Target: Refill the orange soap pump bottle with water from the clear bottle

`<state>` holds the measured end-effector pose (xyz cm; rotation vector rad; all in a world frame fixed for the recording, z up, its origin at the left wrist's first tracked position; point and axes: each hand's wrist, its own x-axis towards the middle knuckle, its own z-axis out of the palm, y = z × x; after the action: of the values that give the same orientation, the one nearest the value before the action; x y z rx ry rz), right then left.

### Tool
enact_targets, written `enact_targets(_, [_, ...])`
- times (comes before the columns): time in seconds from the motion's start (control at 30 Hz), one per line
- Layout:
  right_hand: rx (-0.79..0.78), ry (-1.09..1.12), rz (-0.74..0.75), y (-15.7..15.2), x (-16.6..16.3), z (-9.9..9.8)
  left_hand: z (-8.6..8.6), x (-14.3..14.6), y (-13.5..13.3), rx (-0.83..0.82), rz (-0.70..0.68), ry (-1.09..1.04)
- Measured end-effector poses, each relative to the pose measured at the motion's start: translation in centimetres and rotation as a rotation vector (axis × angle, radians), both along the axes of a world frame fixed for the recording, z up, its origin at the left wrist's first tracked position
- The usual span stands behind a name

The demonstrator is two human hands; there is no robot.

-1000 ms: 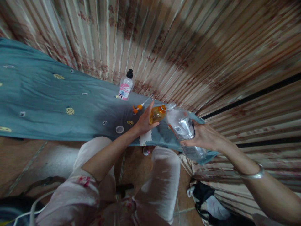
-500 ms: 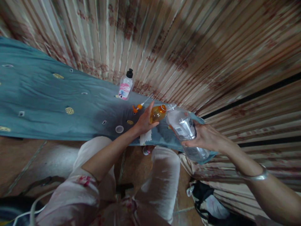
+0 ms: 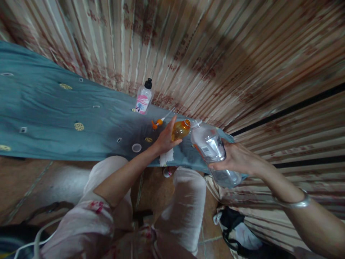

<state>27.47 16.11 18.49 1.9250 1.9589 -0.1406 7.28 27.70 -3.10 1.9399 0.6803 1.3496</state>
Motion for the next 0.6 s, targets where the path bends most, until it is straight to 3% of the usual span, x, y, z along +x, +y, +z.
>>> enact_targets(0.33, [-0.08, 0.096, -0.036, 0.0, -0.9, 1.3, 0.6, 0.0, -0.3, -0.012, 0.013, 0.016])
enact_targets(0.6, [-0.117, 0.125, -0.049, -0.1, -1.0, 1.2, 0.5, 0.0, -0.2, -0.031, 0.012, 0.026])
